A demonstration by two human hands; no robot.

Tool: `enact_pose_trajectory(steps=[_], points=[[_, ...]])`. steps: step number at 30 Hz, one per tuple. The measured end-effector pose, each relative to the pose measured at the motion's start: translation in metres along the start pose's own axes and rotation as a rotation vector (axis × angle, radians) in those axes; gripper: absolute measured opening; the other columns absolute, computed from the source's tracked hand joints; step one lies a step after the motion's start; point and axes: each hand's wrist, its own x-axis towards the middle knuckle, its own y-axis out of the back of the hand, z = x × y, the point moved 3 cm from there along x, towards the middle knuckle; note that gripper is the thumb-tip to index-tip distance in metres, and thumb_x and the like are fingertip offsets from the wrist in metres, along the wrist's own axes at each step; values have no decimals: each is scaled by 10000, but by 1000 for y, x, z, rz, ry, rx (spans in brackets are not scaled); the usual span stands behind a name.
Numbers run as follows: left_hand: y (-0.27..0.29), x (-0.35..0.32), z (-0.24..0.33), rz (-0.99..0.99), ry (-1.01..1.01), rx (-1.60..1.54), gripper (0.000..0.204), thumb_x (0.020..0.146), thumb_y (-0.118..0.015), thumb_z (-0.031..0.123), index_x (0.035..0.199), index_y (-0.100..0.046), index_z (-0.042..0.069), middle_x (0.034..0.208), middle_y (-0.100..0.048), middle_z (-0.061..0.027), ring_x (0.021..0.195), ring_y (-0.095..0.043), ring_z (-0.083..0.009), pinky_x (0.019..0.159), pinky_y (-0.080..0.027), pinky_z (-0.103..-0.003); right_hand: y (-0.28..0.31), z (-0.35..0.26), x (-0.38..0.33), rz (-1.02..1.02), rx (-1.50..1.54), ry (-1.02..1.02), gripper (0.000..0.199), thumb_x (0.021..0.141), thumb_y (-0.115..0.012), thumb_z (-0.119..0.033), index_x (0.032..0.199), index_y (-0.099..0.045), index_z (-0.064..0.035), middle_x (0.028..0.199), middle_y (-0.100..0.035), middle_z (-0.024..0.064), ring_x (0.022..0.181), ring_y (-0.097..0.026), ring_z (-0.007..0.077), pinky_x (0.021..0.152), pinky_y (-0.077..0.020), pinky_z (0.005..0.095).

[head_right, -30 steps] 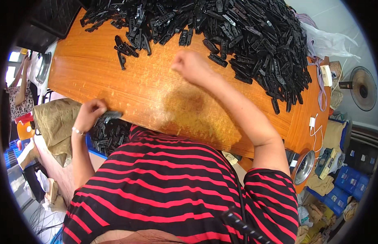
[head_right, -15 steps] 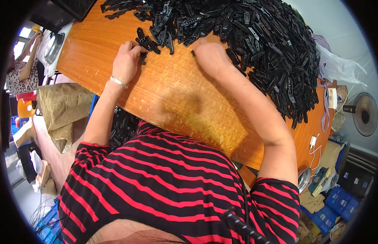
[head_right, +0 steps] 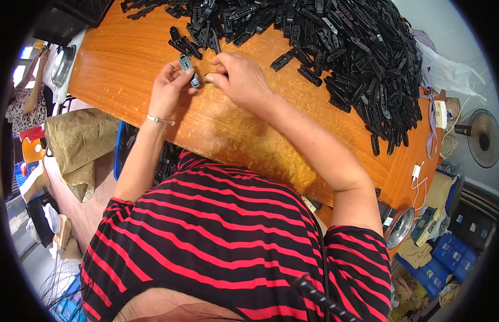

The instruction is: Assembling small black plastic components by hand on a workbench.

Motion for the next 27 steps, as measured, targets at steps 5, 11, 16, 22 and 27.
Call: enact_pose_trajectory(steps=[5,11,16,22,27], points=[[-24,-8,-14,-74,50,-171,228,891,-627,56,1079,-518,-14,840,-619,-58,705,-615,-98,562,-511,-179,-1,-12,-11,-95,189,-184,342,849,-680,-158,1125,-565,6,787,-636,63,669,-596,107,585,-468,265],[-26,-2,3,-225,-75,238,322,870,-649,39,1164,-524,-3,822,-595,-9,701,-548,-61,626,-468,-185,12,-10,-8,-58,349,-251,377,872,-659,-151,1186,-523,7,772,-619,31,645,-568,83,561,-455,239],[-36,3,23,-377,-237,505,358,848,-677,31,1174,-535,1,834,-588,9,713,-527,-45,637,-448,-185,20,-2,7,-90,417,-240,237,896,-636,-142,1070,-568,4,702,-592,3,570,-546,58,511,-445,208],[-18,14,13,-237,-66,369,137,868,-676,89,957,-618,1,714,-589,14,623,-543,-55,562,-440,-180,21,18,3,47,612,-388,140,912,-632,-157,941,-606,-22,676,-603,7,552,-576,55,483,-465,191],[-10,18,1,-131,-70,306,138,845,-709,105,903,-634,6,715,-594,18,615,-535,-50,557,-432,-179,9,32,-4,-93,446,-483,155,909,-632,-153,937,-594,-5,653,-606,24,508,-574,71,440,-463,212]])
